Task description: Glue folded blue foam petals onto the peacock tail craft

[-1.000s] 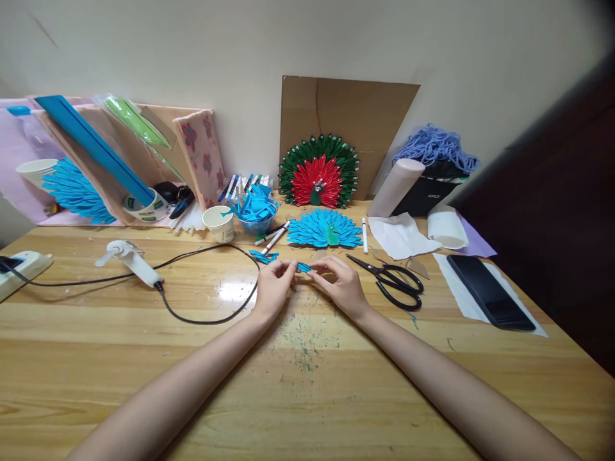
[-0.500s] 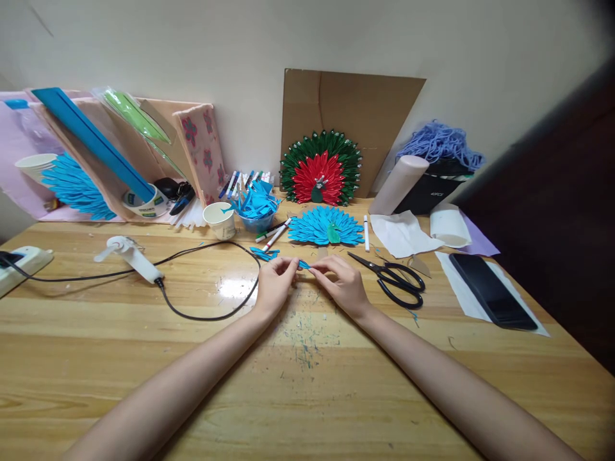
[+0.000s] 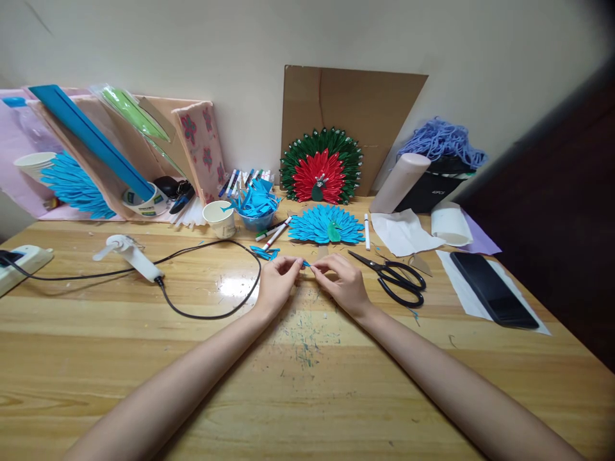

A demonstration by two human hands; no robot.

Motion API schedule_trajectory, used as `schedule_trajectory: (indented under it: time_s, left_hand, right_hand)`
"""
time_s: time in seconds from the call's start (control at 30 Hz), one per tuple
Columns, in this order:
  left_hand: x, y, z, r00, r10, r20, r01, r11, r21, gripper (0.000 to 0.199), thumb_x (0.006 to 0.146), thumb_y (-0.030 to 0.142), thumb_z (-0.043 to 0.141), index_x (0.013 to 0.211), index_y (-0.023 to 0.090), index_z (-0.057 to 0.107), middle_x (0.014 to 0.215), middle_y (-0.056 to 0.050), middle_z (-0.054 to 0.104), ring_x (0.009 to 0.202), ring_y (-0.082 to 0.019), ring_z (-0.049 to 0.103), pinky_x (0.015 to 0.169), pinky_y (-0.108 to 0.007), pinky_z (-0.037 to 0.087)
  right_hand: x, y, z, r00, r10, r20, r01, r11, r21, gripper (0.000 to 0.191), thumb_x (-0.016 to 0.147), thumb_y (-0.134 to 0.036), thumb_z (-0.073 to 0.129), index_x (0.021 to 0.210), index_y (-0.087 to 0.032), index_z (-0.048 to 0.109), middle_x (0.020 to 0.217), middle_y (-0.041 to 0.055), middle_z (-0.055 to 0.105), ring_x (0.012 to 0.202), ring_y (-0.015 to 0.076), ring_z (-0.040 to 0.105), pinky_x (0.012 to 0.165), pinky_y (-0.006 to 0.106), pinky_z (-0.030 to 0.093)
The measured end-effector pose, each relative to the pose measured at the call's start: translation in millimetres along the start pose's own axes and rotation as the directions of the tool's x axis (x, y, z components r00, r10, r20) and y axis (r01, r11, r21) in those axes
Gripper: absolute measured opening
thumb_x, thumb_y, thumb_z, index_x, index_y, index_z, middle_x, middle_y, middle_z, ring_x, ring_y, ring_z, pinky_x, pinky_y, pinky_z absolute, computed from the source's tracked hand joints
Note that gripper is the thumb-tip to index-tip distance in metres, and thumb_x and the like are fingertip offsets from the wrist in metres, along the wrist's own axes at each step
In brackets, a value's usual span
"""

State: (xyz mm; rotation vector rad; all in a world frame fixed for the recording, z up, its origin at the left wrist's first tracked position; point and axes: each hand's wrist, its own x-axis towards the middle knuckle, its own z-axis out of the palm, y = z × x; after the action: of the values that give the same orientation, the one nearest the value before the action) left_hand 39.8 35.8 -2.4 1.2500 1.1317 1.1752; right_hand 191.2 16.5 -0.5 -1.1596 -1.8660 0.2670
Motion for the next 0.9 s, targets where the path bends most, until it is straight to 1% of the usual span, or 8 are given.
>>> schedule_trajectory:
  time_s: [0.4,0.53,0.73,0.83,0.9]
  left_hand:
    - [0.3,1.6,-0.7,1.0,0.004,0.0,-0.004,1.0,0.02,0.026,0.071,0.038,0.06,0.07,0.012,0.065,0.066,-0.004,0.064,0.055,-0.011,0.054,0.054,-0.023,0.044]
    - [1.0,0.5,-1.0,1.0,0.002,-0.015,-0.002,1.0,0.0,0.027,0.07,0.039,0.06,0.069,0.012,0.065,0.065,-0.004,0.063,0.053,-0.011,0.053,0.052,-0.023,0.043]
    - [2.1,0.7,-1.7,0.999,0.004,-0.037,-0.005,1.0,-0.03,0.027,0.072,0.039,0.059,0.07,0.012,0.064,0.065,-0.004,0.062,0.05,-0.009,0.05,0.051,-0.022,0.042]
    - [2.2,1.3,-1.6,0.999,-0.001,-0.042,-0.001,0.999,-0.035,0.027,0.071,0.039,0.06,0.071,0.012,0.065,0.065,-0.004,0.063,0.052,-0.01,0.05,0.052,-0.022,0.042]
    - [2.1,1.6,-1.6,0.999,0.002,-0.044,-0.003,0.999,-0.032,0.027,0.07,0.039,0.06,0.071,0.012,0.065,0.065,-0.004,0.063,0.053,-0.01,0.051,0.052,-0.022,0.042]
  right_hand:
    - [0.8,-0.3,0.7,0.999,0.052,-0.009,-0.052,0.998,0.037,0.006,0.081,-0.018,0.053,0.08,-0.019,0.06,0.073,0.0033,0.059,0.069,0.0152,0.056,0.063,0.028,0.047]
    - [0.7,0.4,1.0,0.998,0.064,-0.013,-0.063,0.997,0.041,0.006,0.081,-0.019,0.053,0.08,-0.02,0.06,0.072,0.0027,0.058,0.068,0.0149,0.055,0.061,0.028,0.047]
    - [1.4,0.1,-0.7,0.994,0.102,-0.042,-0.101,0.995,0.025,0.007,0.081,-0.02,0.052,0.078,-0.019,0.059,0.073,0.0026,0.058,0.066,0.0146,0.054,0.063,0.029,0.047]
    - [2.1,-1.1,-1.5,0.992,0.109,-0.065,-0.107,0.994,0.036,0.007,0.081,-0.022,0.053,0.082,-0.019,0.06,0.077,0.0035,0.059,0.068,0.0148,0.055,0.065,0.03,0.048]
    - [2.4,-1.4,-1.4,0.993,0.103,-0.053,-0.1,0.994,0.048,0.01,0.08,-0.024,0.054,0.087,-0.019,0.06,0.08,0.004,0.059,0.07,0.0151,0.055,0.065,0.029,0.049]
